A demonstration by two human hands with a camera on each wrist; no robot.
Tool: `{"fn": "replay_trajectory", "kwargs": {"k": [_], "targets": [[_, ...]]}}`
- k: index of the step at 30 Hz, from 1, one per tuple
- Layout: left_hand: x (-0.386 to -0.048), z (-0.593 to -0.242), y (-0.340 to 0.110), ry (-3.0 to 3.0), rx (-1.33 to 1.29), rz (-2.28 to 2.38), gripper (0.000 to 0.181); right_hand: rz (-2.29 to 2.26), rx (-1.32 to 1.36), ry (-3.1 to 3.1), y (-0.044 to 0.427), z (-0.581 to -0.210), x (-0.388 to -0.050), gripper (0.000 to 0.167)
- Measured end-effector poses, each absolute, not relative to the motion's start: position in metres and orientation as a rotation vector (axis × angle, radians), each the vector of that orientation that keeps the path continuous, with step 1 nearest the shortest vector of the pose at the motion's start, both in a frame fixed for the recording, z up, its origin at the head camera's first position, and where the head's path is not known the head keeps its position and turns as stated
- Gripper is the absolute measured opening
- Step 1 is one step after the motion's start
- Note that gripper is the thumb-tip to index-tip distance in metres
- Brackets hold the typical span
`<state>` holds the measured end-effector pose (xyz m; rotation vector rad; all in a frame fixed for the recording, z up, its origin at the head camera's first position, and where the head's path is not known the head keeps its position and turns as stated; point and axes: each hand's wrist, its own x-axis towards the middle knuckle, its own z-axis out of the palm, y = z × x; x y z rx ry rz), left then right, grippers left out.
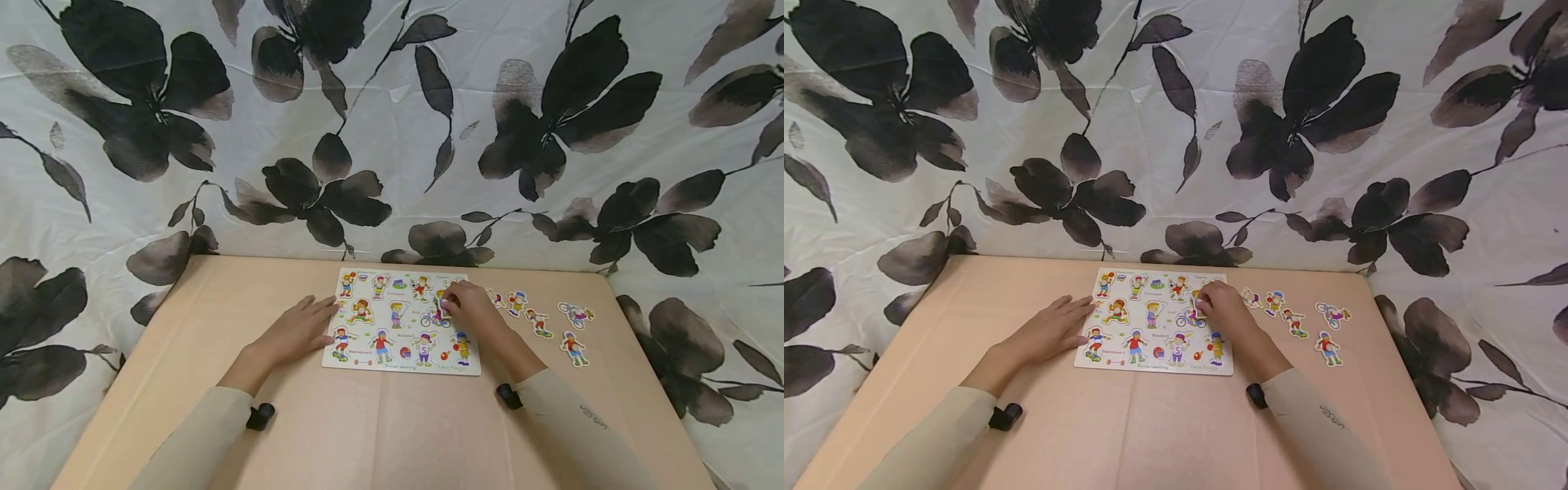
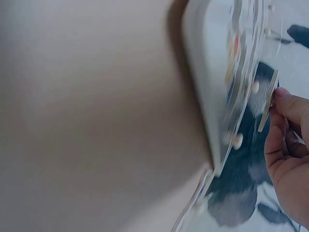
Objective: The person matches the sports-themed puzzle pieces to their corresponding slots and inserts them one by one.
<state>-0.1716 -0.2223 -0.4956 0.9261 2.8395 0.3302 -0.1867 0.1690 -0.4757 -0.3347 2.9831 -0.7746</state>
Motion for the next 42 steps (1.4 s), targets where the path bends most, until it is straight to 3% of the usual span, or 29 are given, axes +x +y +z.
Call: {"fn": "replay_trajectory", "kwargs": {"k": [19,32,42], "targets": [[-0.172,-0.496,-0.222,2.838,0.915,0.323,0.074,-0.598,-0.598,2.943,0.097,-0.488,-0.197,0.014],[-0.171,-0.495,-0.222,2.838,0.898,0.346,0.073,-0.576,-0.682,2.924,0.082,-0.492,-0.199,0.014],[-0.171,-0.493,-0.221,2.843,0.9,0.329,0.073,-0.598,-0.578,2.888,0.078,-0.491,-0.195,0.013]]}}
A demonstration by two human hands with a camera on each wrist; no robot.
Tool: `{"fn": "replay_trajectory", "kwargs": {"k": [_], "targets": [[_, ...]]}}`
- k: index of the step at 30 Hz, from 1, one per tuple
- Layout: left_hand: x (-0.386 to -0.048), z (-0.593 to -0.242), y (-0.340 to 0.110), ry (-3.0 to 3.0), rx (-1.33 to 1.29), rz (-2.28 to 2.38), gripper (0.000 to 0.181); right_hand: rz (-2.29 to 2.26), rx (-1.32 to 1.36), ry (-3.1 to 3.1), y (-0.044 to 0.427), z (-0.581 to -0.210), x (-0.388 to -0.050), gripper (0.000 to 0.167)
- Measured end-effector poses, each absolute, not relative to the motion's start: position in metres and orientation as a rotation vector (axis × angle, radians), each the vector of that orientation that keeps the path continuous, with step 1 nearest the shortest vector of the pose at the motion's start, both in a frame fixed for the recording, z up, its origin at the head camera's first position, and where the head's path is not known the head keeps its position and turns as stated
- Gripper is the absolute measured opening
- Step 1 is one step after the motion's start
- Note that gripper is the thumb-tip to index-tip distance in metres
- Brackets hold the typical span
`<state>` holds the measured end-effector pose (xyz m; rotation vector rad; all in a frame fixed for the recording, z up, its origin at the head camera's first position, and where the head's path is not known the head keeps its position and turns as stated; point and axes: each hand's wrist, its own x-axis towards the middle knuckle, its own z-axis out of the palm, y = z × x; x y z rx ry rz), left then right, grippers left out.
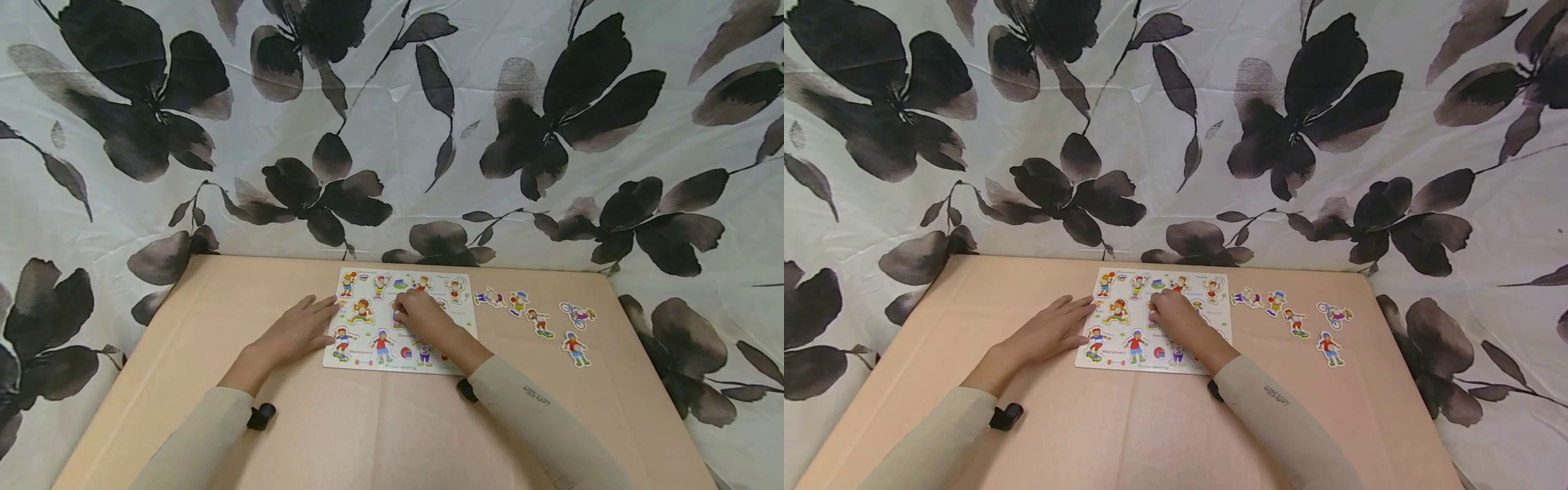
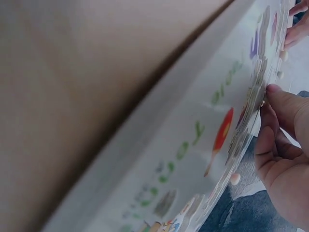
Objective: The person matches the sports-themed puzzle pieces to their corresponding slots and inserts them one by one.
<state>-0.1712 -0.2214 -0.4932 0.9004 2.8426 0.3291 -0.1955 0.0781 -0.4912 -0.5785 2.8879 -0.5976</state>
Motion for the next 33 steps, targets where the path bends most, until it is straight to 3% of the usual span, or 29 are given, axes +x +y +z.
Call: {"fn": "replay_trajectory", "kwargs": {"k": [13,33], "targets": [[-0.171,-0.493,-0.221,2.84,0.903,0.344,0.072,-0.719,-0.548,2.908,0.101,-0.48,-0.182,0.019],[-0.173,-0.495,-0.22,2.84,0.924,0.321,0.073,-0.866,-0.433,2.982,0.202,-0.467,-0.166,0.024]]}}
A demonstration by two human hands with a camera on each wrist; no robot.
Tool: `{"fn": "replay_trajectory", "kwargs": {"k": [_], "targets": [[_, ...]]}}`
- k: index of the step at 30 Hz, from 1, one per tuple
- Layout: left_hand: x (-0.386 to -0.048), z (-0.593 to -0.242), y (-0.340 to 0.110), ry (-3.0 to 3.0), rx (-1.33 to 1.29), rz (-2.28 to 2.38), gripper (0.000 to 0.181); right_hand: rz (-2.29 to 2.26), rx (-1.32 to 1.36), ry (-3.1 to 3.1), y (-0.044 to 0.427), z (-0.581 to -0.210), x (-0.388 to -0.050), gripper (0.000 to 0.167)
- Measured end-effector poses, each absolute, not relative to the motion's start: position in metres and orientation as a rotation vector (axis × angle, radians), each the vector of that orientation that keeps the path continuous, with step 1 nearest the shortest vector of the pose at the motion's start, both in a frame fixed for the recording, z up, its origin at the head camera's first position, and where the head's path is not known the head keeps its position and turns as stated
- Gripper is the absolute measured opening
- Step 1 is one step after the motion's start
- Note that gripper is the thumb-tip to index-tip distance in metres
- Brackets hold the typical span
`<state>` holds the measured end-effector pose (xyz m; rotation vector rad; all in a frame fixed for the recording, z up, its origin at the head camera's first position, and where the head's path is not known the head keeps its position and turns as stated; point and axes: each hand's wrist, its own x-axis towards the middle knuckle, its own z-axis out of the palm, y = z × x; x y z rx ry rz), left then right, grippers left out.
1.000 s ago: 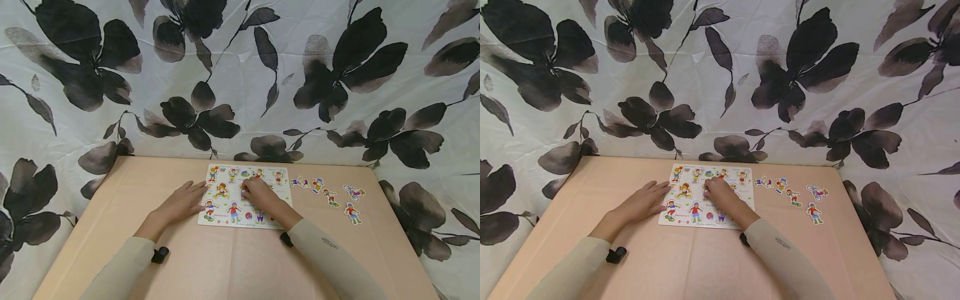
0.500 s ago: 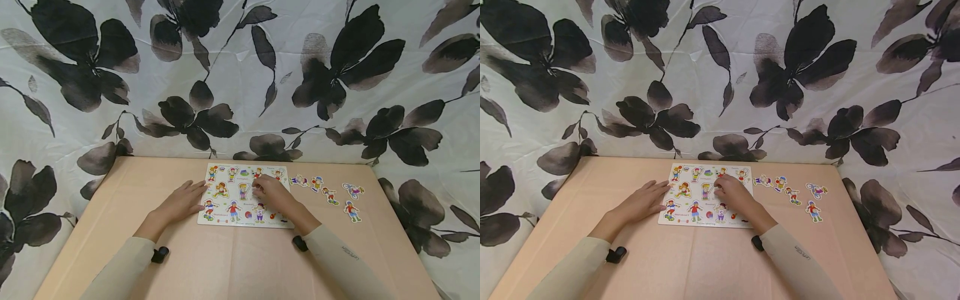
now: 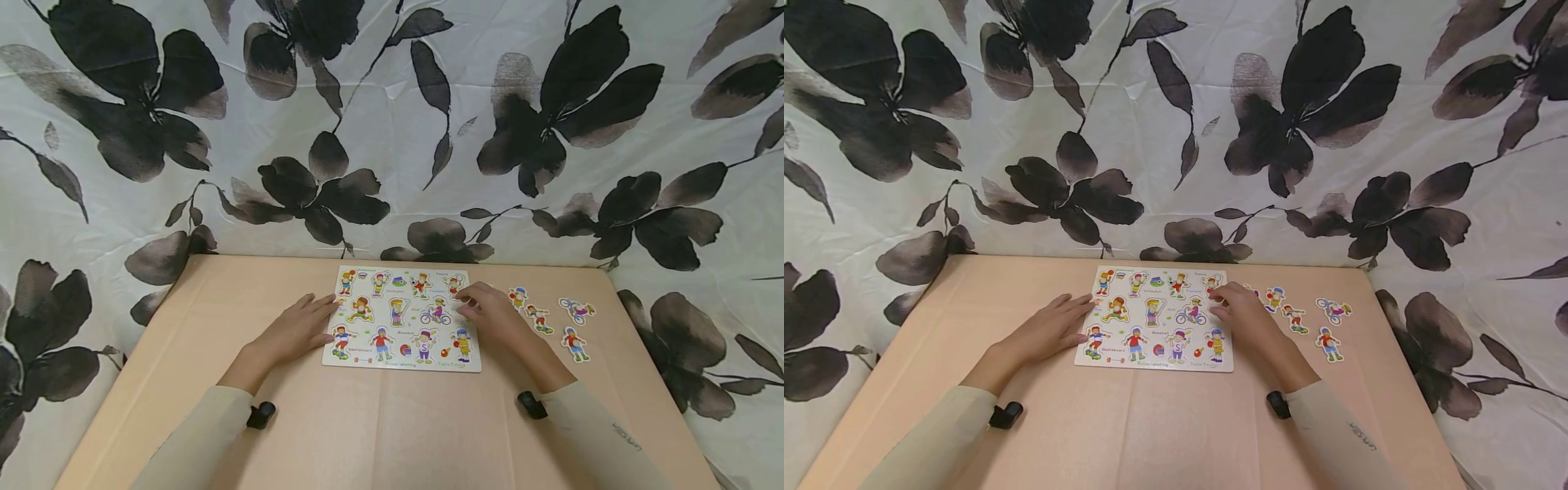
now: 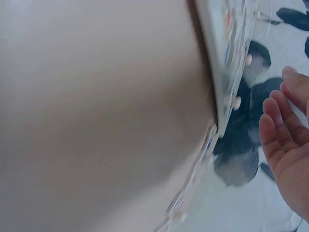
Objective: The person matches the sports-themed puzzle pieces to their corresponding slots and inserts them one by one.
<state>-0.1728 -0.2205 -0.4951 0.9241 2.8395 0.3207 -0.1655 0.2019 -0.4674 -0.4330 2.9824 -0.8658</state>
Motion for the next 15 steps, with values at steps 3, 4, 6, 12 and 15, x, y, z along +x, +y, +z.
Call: {"fn": "replay_trajectory", "kwargs": {"k": [3,4,6,12,15], "targets": [[-0.173,-0.495,-0.221,2.839,0.928,0.328,0.073,-0.889,-0.442,3.028,0.219,-0.469,-0.162,0.022],[-0.173,-0.495,-0.22,2.839,0.931,0.33,0.073,-0.896,-0.442,3.042,0.226,-0.47,-0.161,0.022],[-0.174,-0.494,-0.22,2.837,0.938,0.326,0.073,-0.899,-0.416,3.068,0.239,-0.473,-0.16,0.022],[-0.174,-0.495,-0.221,2.836,0.939,0.305,0.074,-0.819,-0.304,3.144,0.281,-0.482,-0.155,0.023],[-0.173,-0.495,-0.221,2.836,0.932,0.306,0.074,-0.78,-0.274,3.181,0.301,-0.482,-0.152,0.024]]}}
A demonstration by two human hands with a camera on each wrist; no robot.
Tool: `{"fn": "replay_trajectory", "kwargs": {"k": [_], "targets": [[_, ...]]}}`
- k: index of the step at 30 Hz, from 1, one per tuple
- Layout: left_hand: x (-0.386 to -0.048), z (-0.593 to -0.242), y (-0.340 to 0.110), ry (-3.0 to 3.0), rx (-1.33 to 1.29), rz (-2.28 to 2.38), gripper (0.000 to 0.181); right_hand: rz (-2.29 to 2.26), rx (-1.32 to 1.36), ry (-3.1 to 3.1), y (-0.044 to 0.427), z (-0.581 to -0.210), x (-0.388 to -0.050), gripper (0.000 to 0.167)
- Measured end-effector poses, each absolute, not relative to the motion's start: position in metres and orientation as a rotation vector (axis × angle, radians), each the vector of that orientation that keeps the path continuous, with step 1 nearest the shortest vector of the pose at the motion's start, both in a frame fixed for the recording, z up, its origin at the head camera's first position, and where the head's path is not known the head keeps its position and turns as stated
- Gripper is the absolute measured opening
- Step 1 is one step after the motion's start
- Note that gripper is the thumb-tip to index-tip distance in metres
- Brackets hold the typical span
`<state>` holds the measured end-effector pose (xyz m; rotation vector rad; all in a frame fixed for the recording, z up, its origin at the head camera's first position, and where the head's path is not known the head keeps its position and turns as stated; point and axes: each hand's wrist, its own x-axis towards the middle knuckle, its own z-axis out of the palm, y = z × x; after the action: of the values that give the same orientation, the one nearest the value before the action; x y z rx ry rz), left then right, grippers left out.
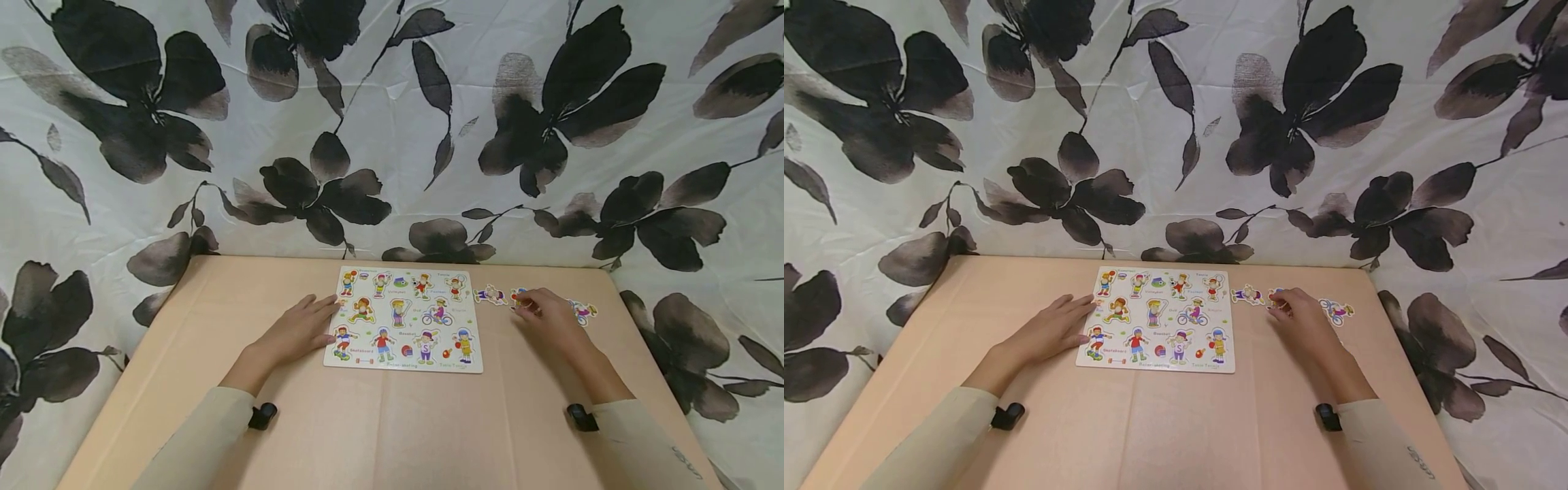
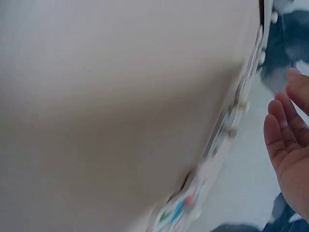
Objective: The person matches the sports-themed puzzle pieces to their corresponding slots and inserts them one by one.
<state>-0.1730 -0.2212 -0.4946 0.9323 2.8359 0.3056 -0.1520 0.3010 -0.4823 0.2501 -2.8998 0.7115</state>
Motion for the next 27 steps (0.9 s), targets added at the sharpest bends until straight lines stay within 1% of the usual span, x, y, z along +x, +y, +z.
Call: {"fn": "replay_trajectory", "kwargs": {"k": [7,14,20,22,27], "targets": [[-0.171,-0.493,-0.22,2.836,0.911,0.315,0.074,0.634,0.111,-2.929,0.341,-0.477,-0.141,0.027],[-0.171,-0.494,-0.219,2.838,0.907,0.297,0.074,0.645,-0.166,-2.989,0.375,-0.483,-0.134,0.033],[-0.171,-0.494,-0.219,2.839,0.895,0.305,0.074,0.692,-0.387,-3.066,0.393,-0.488,-0.136,0.041],[-0.17,-0.493,-0.22,2.84,0.891,0.317,0.074,0.689,-0.399,-3.08,0.396,-0.489,-0.139,0.04],[-0.171,-0.493,-0.219,2.835,0.89,0.321,0.074,0.619,-0.365,-3.089,0.4,-0.493,-0.143,0.033]]}}
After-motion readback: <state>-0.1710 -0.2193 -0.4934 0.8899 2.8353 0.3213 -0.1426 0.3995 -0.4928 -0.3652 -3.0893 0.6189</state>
